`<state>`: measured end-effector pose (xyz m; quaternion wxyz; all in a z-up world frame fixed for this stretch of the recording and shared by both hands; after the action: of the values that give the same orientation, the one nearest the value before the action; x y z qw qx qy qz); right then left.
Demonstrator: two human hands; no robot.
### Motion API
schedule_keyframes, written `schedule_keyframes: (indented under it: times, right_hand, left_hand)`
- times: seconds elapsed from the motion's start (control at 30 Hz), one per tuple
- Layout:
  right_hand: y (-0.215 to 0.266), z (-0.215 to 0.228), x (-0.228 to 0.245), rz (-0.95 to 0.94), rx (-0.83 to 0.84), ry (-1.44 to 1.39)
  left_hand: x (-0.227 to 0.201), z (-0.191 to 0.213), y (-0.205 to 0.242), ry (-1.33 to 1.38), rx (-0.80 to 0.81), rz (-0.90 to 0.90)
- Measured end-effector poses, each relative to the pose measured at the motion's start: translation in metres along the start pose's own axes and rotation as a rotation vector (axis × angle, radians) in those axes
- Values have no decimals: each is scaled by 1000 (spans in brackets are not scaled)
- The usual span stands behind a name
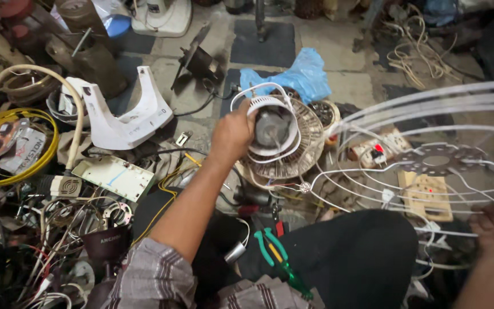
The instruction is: The person sits on the floor and disassembles a white electric fan. They use a screwdriver to remove screws from the fan's motor housing and cage, then detach the wire cage and the motor unit from the base.
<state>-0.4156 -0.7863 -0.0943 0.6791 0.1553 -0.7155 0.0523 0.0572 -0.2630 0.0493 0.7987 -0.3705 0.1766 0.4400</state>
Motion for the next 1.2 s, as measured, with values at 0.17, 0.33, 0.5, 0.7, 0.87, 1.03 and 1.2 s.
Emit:
schedule_keyframes:
  times: [0.17, 0.33, 0.5, 0.7, 0.87, 1.03, 1.2]
  right_hand:
    - [26, -84, 59, 994, 332, 1395]
    - [21, -92, 65, 643, 490, 480]
    - [-8, -79, 44, 575, 287, 724]
    - [-16, -44, 28, 488, 207, 570]
    - [32, -61, 28, 483, 247, 269]
    - [62, -112, 65, 371, 263, 103]
    - [47, -179, 91, 27, -90, -92]
  left_hand:
    - [34, 6, -46, 91, -27, 84]
    - [54, 4, -49, 161, -52, 72]
    - [56, 3, -47, 150, -32, 65]
    - [60, 5, -43, 172, -24, 121]
    - [71, 5, -35, 235, -75, 101]
    - [76, 5, -22, 262, -77, 149]
    - [88, -1, -12, 151, -42, 265]
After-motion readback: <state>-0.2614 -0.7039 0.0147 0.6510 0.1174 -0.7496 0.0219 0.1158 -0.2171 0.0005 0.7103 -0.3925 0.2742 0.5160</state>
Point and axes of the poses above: each hand's wrist, its own y-axis away from the middle knuckle, its own z-axis out of the back of the hand, x = y × z, the point moved 8 cm from there along -y, towards the middle knuckle, and after that the axes turned 8 degrees about -x, right-handed, at the moved point
